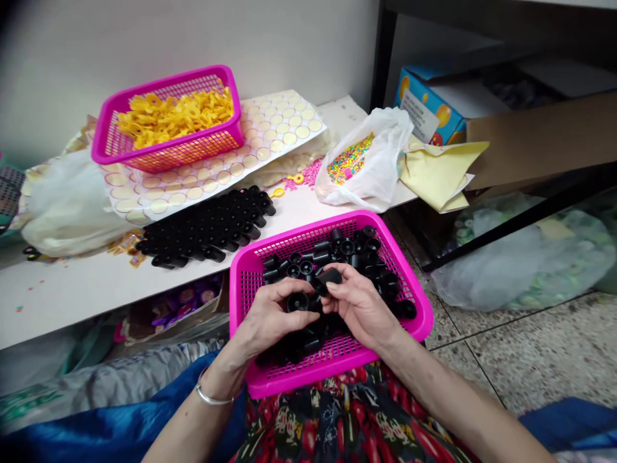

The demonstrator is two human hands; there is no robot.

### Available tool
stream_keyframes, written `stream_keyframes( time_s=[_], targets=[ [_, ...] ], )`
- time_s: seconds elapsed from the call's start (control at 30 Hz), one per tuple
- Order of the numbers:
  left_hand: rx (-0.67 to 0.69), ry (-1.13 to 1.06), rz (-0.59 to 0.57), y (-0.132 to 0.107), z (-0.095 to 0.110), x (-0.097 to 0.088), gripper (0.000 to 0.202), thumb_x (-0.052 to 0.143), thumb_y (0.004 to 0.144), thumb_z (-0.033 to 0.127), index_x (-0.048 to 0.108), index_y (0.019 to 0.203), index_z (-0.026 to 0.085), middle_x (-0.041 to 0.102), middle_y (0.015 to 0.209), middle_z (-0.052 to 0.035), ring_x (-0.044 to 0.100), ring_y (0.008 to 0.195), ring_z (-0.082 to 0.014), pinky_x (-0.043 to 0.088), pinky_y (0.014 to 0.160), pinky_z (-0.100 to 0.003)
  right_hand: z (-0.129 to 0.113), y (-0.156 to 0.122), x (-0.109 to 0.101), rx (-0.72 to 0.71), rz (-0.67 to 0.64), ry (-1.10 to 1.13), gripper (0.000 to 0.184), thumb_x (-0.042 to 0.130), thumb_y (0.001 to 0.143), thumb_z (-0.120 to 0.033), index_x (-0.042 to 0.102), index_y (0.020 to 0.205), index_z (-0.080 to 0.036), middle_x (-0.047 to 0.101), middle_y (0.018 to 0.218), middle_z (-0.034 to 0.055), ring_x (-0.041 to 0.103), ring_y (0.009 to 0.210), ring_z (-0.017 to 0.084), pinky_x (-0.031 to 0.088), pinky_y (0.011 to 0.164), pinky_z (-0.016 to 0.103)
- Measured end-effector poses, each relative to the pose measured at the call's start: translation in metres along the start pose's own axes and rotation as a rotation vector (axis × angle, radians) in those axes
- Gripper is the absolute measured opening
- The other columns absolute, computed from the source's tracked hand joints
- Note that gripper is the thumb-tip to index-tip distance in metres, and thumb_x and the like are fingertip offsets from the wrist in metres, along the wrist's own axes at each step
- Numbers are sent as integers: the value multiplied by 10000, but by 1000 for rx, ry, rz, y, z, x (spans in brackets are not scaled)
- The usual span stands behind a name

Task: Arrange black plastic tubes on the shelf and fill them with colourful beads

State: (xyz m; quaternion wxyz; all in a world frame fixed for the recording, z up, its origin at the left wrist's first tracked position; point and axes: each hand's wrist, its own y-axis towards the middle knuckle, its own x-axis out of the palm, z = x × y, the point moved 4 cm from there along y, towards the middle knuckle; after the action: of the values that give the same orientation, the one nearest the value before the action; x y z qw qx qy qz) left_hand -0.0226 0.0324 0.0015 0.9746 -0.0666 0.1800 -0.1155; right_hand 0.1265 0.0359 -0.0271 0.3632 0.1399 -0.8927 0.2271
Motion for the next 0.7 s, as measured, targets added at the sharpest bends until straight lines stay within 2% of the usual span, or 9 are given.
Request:
stream_keyframes(
  time_s=[0.13, 0.2, 0.3, 0.37, 0.43, 0.5, 0.57, 0.63, 0.7],
  targets=[
    [-108, -147, -89, 3, 0, 13, 279, 793, 568, 296, 711, 798, 162, 657, 722, -13, 564, 672, -154, 434, 637, -263, -5, -6, 3, -67, 59, -87, 308, 687, 712, -183, 570, 993, -234, 583, 843, -29, 544, 683, 88, 449, 651, 218],
    [-153, -213, -64, 5, -3, 11, 245, 770, 600, 291, 697, 794, 161, 651, 700, -6, 552, 639, -139, 425, 618, -255, -6, -5, 0, -78, 92, -99, 308, 690, 710, -199, 565, 989, -235, 589, 842, -26, 542, 683, 92, 449, 656, 227],
    [-197, -378, 53, 8, -11, -7, 145, 699, 635, 236, 648, 745, 158, 641, 692, -10, 550, 630, -130, 425, 605, -251, -13, -4, -14, -114, 159, -94, 310, 675, 728, -203, 560, 1014, -240, 593, 834, -23, 554, 676, 97, 456, 655, 240],
    [-232, -514, 73, 12, -19, -21, 82, 621, 623, 189, 596, 695, 158, 640, 705, -21, 554, 617, -136, 437, 600, -269, -22, -4, -27, -144, 199, -82, 311, 661, 739, -195, 562, 1030, -246, 588, 819, -26, 571, 686, 105, 467, 655, 249],
    [-243, -509, 74, 18, -28, -32, 75, 565, 575, 144, 545, 645, 159, 625, 689, -19, 545, 599, -136, 437, 590, -277, -30, -5, -38, -166, 226, -67, 283, 655, 738, -182, 572, 1002, -241, 588, 808, -25, 587, 698, 114, 483, 666, 264],
    [-222, -262, 78, 26, -35, -39, 86, 539, 548, 115, 527, 619, 161, 576, 622, 0, 517, 571, -129, 415, 566, -265, -35, -7, -45, -161, 244, -60, 244, 664, 721, -167, 580, 942, -226, 595, 800, -22, 599, 700, 121, 494, 675, 278],
    [-145, 138, 65, 36, -38, -39, 103, 533, 580, 124, 566, 668, 167, 541, 611, 6, 508, 579, -136, 400, 565, -266, -34, -9, -47, -131, 254, -65, 229, 681, 702, -158, 579, 899, -214, 604, 784, -20, 606, 684, 122, 496, 657, 273],
    [-43, 555, 5, 47, -36, -30, 159, 529, 643, 160, 611, 778, 177, 557, 711, -16, 538, 653, -162, 416, 611, -288, -31, -11, -47, -93, 261, -71, 238, 695, 692, -164, 579, 895, -210, 611, 771, -19, 608, 662, 120, 492, 626, 262],
    [16, 876, -81, 56, -34, -18, 214, 531, 678, 175, 620, 872, 185, 565, 845, -44, 565, 751, -186, 433, 664, -302, -27, -12, -45, -72, 269, -85, 252, 707, 687, -177, 582, 904, -207, 618, 766, -16, 604, 643, 116, 487, 606, 254]
  ],
)
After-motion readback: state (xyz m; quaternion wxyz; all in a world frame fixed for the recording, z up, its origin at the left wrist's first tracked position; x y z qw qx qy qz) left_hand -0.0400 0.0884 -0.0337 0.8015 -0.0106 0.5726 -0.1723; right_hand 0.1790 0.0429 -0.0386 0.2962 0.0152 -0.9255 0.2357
